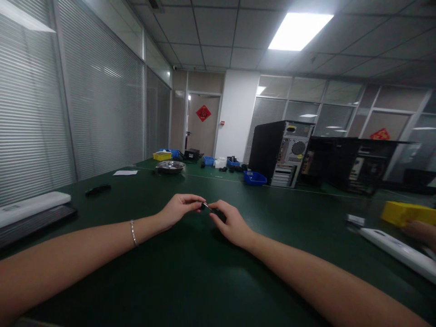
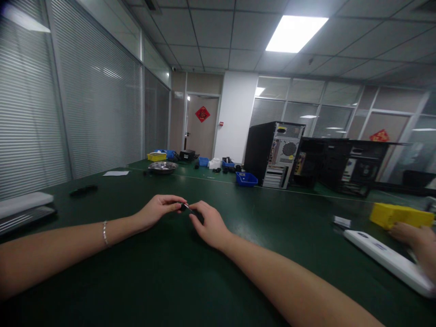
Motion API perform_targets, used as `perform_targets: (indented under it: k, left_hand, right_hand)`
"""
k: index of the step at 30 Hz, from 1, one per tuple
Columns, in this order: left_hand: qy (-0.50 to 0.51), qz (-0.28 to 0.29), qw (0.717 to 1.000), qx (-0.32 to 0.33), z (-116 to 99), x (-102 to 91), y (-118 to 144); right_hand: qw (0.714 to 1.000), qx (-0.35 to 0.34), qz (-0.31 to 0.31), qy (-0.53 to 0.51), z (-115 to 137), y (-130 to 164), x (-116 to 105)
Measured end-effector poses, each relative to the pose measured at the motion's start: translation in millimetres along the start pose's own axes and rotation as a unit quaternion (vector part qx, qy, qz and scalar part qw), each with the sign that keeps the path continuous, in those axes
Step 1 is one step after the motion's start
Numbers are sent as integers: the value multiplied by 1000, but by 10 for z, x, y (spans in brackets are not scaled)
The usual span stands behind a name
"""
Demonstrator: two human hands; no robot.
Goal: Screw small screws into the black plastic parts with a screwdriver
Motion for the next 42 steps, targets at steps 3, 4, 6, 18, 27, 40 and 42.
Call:
perform_targets:
  k: [3, 4, 6, 18, 27, 40, 42]
  left_hand:
    - [-6, -5, 1000, 7, 6, -21, -17]
    - [-15, -3, 1000, 9, 10, -31, -22]
    - [-49, 12, 999, 13, 8, -38, -23]
    - [-353, 271, 890, 98, -165, 415, 207]
    - [-359, 195, 907, 106, -159, 320, 156]
    - [-407, 262, 875, 5, -147, 175, 174]
    - [-389, 244, 889, 8, -118, 110, 138]
  right_hand:
    - [1000, 14, -6, -2, -10, -8, -15]
    - [1000, 20, -11, -5, -17, -9, -25]
    - [999, 34, -24, -13, -39, -10, -48]
    - [996, 59, -53, -44, -175, -8, -51]
    - [996, 69, -41, -43, -178, -11, -29]
    - [977, 65, 157, -126, -118, 11, 131]
    - [973, 72, 179, -127, -94, 25, 127]
Point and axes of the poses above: each hand's wrist, its own y-axis away from the middle knuckle, its own x-axis out of the palm, z = x × y, the point moved 6 cm from there along -y, towards the middle knuckle, and after that the axes turned 3 degrees about z, right-handed, at the moved point
